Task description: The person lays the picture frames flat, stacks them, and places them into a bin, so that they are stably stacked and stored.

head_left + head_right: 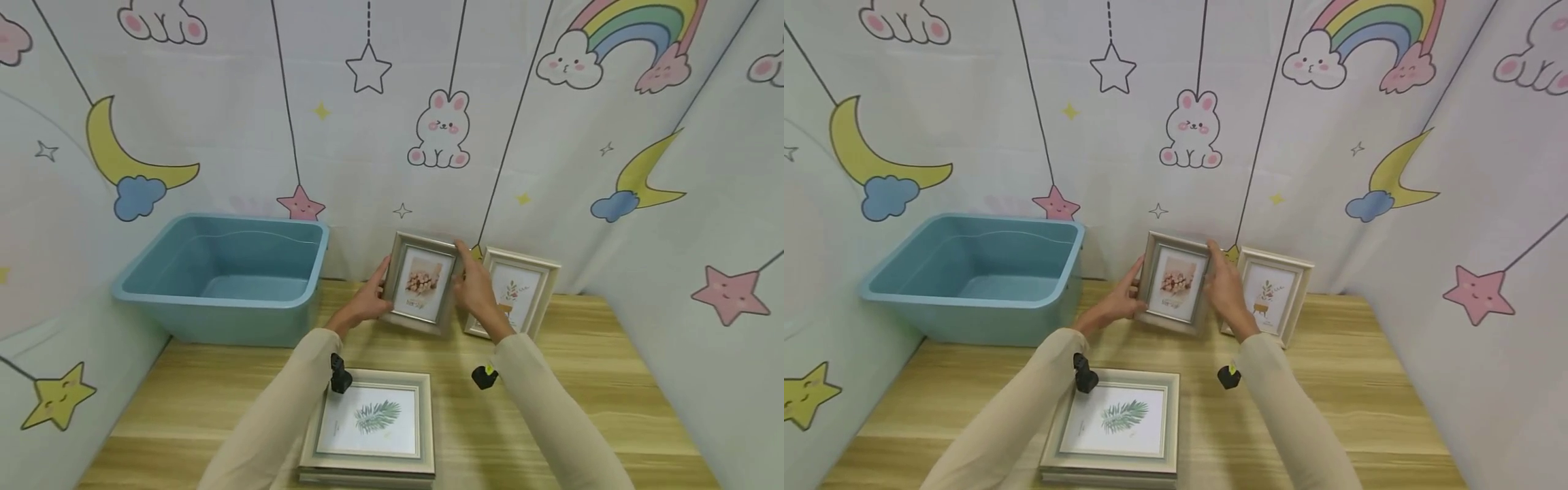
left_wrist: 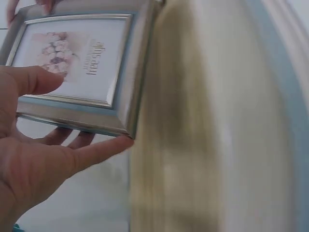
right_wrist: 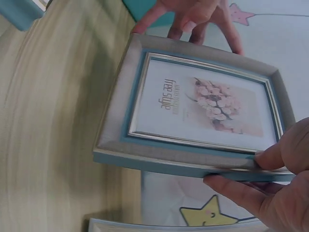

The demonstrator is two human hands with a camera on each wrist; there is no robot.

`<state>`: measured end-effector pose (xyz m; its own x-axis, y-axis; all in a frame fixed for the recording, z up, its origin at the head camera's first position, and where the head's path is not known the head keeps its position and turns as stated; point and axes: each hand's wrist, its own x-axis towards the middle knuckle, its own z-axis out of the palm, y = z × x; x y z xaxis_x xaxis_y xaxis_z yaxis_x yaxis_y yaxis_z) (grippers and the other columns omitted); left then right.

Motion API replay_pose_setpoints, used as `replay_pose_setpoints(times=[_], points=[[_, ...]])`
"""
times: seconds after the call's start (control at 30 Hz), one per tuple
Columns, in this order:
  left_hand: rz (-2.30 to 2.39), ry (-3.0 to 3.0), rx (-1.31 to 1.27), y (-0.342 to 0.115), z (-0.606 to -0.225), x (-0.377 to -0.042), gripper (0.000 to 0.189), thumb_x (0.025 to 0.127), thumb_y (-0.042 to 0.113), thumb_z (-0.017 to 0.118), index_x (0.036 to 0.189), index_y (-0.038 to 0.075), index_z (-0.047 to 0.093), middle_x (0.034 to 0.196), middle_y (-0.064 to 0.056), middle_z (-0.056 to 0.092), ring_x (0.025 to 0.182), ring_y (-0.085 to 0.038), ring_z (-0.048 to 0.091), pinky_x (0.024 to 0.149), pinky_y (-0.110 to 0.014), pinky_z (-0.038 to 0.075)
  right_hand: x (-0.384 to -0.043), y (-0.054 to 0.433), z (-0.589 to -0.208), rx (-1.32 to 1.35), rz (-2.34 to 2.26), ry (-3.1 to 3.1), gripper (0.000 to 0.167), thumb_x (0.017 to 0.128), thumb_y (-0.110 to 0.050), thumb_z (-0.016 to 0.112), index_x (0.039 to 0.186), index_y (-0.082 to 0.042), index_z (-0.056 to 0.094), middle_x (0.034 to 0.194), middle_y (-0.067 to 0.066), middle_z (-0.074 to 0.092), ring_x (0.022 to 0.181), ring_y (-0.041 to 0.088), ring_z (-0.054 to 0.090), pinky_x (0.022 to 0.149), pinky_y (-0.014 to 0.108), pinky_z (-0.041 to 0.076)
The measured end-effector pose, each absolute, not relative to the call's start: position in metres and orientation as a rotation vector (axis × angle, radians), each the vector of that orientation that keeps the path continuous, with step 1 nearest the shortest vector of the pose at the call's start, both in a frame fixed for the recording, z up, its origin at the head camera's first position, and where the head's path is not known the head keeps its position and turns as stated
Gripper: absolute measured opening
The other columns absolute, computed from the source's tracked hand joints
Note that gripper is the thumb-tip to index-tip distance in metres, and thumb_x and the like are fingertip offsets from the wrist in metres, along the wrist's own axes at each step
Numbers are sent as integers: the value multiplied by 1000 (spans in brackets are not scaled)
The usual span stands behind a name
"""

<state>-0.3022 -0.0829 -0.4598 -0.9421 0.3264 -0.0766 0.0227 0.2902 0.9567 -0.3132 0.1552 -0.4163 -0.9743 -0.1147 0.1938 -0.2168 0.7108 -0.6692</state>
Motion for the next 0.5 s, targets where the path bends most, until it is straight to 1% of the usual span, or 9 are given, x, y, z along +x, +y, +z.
replay_pose_setpoints(times=[0.03,0.1,0.2,0.27,0.33,0.4,0.5], points=[[1690,2311,324,-84,-456,-301,105,86,-11,57,161,38,0,157,-28,25,129,-46,47,67,-45,48,-312,156,-413,283,1098,-2768,75,94,6,52,158,-21,26,107,22,60,83,29,57,73,41,52],[1676,2319,336,-86,-449,-298,105,86,-10,57,161,38,1,155,-28,28,132,-47,46,71,-45,48,-309,158,-408,322,1098,-2744,69,96,2,54,157,-19,28,102,22,62,82,31,60,71,41,52],[1646,2349,361,-88,-438,-293,104,86,-8,58,161,37,1,154,-28,31,132,-46,45,73,-41,49,-302,161,-402,381,1098,-2684,62,99,-2,57,155,-17,34,94,22,63,78,32,63,67,40,52],[1640,2369,382,-88,-432,-287,104,86,-9,58,161,36,1,155,-29,30,134,-47,44,72,-36,49,-296,164,-398,406,1116,-2637,59,99,-3,57,153,-15,36,93,23,64,78,33,64,66,40,53],[1648,2383,408,-87,-426,-280,103,86,-9,57,161,33,1,155,-29,30,134,-48,45,73,-35,50,-289,166,-395,424,1150,-2603,58,99,-3,58,152,-14,38,91,23,63,72,32,65,61,37,55],[1664,2411,413,-86,-421,-272,99,87,-8,57,162,30,4,155,-30,32,133,-47,46,79,-38,52,-282,168,-392,437,1214,-2579,58,99,-4,58,152,-14,38,91,23,61,70,33,67,58,36,57],[1708,2453,399,-84,-417,-258,93,90,-6,59,162,26,9,155,-29,35,134,-47,46,91,-48,53,-271,169,-386,429,1330,-2556,60,99,-4,58,154,-17,36,92,22,59,77,38,69,57,36,60]])
